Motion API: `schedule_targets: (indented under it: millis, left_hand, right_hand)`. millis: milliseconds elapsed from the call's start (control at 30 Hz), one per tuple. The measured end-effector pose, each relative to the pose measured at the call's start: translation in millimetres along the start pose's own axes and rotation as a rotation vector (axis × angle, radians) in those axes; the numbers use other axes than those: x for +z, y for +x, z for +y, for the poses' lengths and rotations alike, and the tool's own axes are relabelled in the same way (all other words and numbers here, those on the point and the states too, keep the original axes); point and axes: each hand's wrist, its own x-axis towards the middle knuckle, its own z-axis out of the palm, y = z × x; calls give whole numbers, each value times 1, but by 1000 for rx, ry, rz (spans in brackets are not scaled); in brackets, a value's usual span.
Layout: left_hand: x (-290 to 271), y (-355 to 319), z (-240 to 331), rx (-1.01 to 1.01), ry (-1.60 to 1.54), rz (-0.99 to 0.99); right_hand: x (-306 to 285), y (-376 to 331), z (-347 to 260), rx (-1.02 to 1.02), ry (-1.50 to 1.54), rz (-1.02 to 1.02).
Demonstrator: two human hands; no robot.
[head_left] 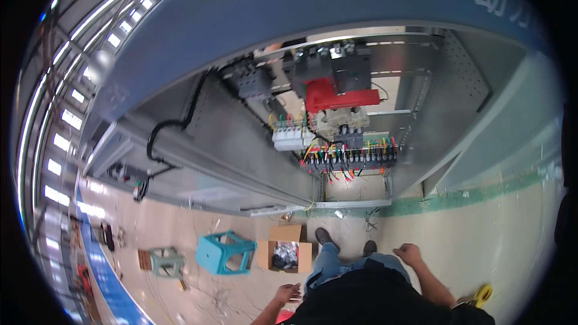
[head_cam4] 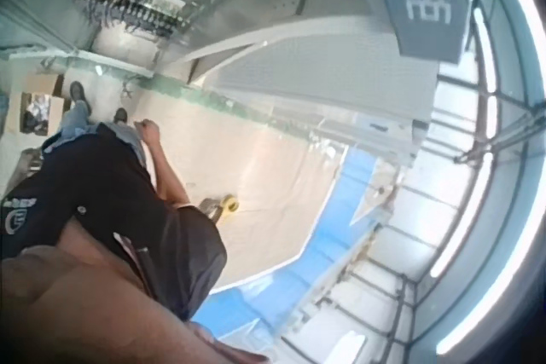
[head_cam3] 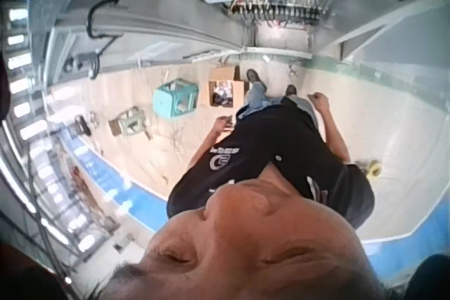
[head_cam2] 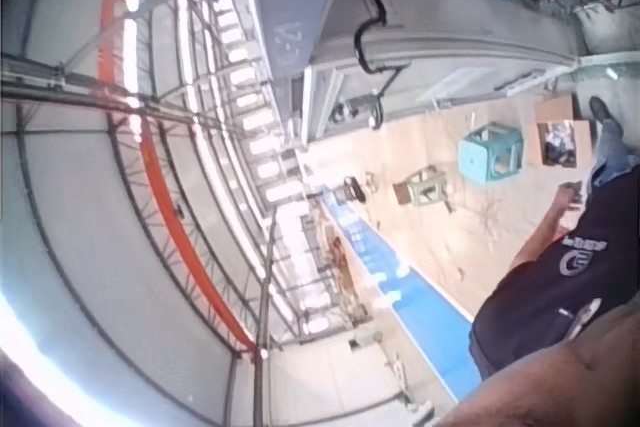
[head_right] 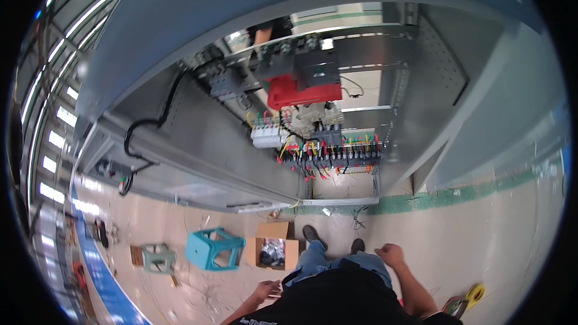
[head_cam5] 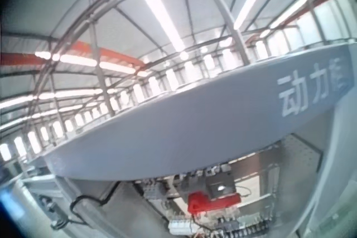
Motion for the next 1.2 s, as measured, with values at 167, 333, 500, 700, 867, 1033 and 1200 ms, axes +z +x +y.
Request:
schedule_targets:
  millis: [167, 333, 500, 700, 867, 1033, 1200]
  left_hand:
    - [11, 39, 87, -2, 378, -47]
    - [-52, 137, 73, 251, 448, -642]
    - [-56, 94, 128, 25, 540, -781]
    - [-69, 55, 121, 46, 748, -684]
    - [-89, 55, 43, -125, 440, -813]
    - [-51, 58, 40, -93, 796, -990]
    - [-11, 92, 87, -188, 1055, -939]
  right_hand:
    - [8, -32, 26, 496, 254, -499]
    - [76, -63, 41, 297, 278, -532]
    - [52, -109, -13, 404, 234, -620]
    - [50, -126, -20, 187, 113, -657]
    - [65, -132, 13, 173, 154, -767]
    - [133, -142, 93, -619, -173, -928]
    - [190, -126, 89, 346, 786, -1263]
